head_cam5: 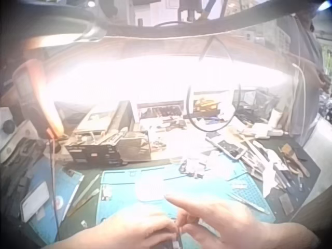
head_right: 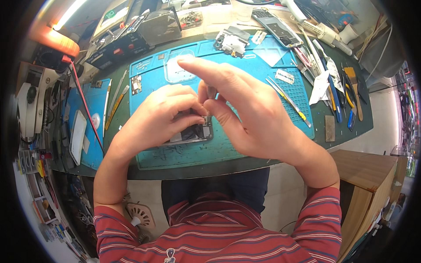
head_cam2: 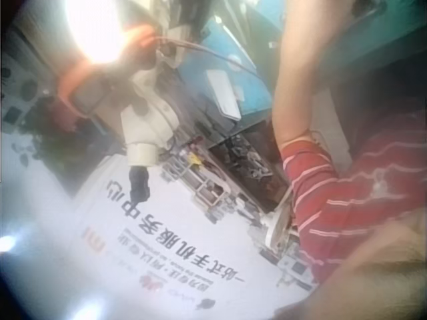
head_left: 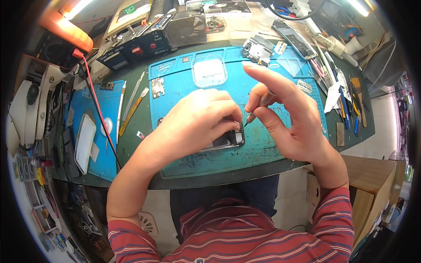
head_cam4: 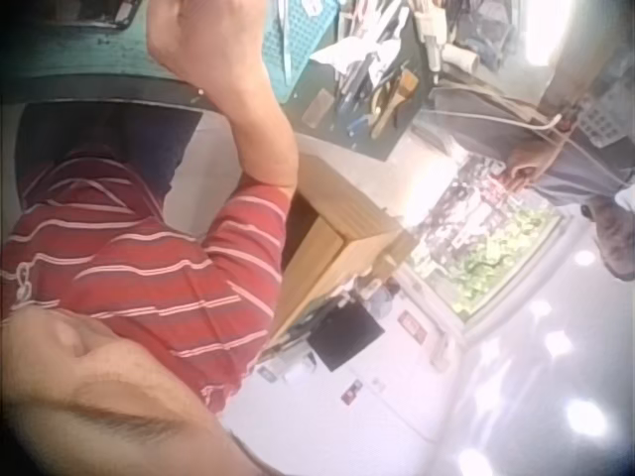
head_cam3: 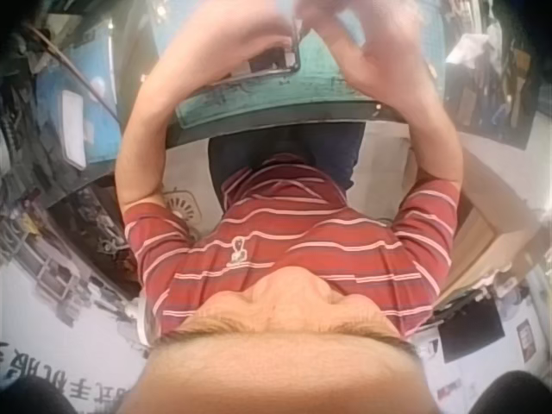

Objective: The person disassembles a smartphone, removes the battery, and cleans the internal components using a cotton swab and a metal tool. They then reassemble the device by reconnecting the battery and placing the back cover.

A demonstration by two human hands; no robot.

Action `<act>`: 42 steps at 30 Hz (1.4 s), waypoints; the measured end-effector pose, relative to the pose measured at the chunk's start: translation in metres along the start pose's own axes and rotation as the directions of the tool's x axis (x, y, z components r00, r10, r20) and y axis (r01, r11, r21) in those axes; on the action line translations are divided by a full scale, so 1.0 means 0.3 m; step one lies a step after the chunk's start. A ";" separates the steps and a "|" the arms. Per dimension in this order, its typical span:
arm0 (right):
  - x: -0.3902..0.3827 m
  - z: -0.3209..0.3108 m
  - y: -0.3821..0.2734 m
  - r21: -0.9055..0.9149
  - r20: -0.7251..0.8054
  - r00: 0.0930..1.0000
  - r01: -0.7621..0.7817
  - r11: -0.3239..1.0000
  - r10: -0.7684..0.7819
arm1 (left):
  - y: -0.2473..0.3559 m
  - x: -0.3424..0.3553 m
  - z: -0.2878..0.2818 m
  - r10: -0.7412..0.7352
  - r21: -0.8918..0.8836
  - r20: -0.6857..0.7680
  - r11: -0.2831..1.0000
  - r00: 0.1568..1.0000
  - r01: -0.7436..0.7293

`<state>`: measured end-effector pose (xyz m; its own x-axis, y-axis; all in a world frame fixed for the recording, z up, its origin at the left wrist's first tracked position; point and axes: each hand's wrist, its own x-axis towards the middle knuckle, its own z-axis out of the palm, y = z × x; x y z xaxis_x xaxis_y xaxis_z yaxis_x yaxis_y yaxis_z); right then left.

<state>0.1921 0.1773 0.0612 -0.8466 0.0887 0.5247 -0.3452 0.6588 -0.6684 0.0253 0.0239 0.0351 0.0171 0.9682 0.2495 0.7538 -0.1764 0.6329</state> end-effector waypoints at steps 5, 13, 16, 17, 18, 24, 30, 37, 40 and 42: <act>-0.002 0.011 0.013 -0.018 0.011 1.000 -0.004 1.000 0.004 | -0.009 -0.005 0.004 0.030 -0.006 -0.025 1.000 0.999 -0.030; 0.003 0.019 0.016 -0.039 0.026 1.000 0.015 0.999 -0.014 | 0.002 -0.012 -0.006 0.001 -0.044 0.006 0.999 1.000 0.000; 0.014 0.006 0.001 -0.103 0.064 0.997 0.058 0.993 -0.051 | 0.004 -0.008 0.003 0.022 -0.065 -0.017 0.998 1.000 -0.023; 0.013 0.002 0.004 -0.125 0.071 0.995 0.077 0.989 -0.068 | 0.009 -0.006 0.002 -0.004 -0.080 -0.015 0.997 1.000 0.003; 0.014 -0.001 0.007 -0.147 0.078 0.993 0.096 0.984 -0.085 | 0.018 -0.004 -0.003 -0.030 -0.095 -0.013 0.995 0.999 0.029; 0.014 -0.007 -0.003 -0.054 0.117 0.992 0.047 0.997 -0.040 | 0.055 -0.007 0.001 -0.240 -0.423 -0.039 0.883 0.970 0.201; 0.016 0.008 0.008 -0.111 0.048 0.989 0.144 0.983 -0.139 | 0.071 0.017 -0.005 -0.259 -0.321 0.027 0.913 0.966 0.254; 0.002 -0.017 -0.007 -0.053 0.019 0.997 0.074 0.996 -0.073 | 0.042 0.003 0.005 -0.069 -0.150 -0.075 0.987 0.995 0.058; -0.002 -0.009 0.005 -0.021 -0.051 0.991 0.119 0.993 -0.120 | 0.024 -0.003 0.014 -0.019 -0.019 -0.054 1.000 0.998 0.018; -0.006 -0.006 0.016 -0.011 -0.091 0.987 0.129 0.992 -0.130 | 0.023 0.000 0.007 -0.022 0.077 -0.137 0.996 0.990 0.033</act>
<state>0.1926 0.1817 0.0580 -0.7541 0.0701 0.6530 -0.4472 0.6732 -0.5888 0.0319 0.0229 0.0380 -0.0896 0.9385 0.3335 0.8025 -0.1303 0.5823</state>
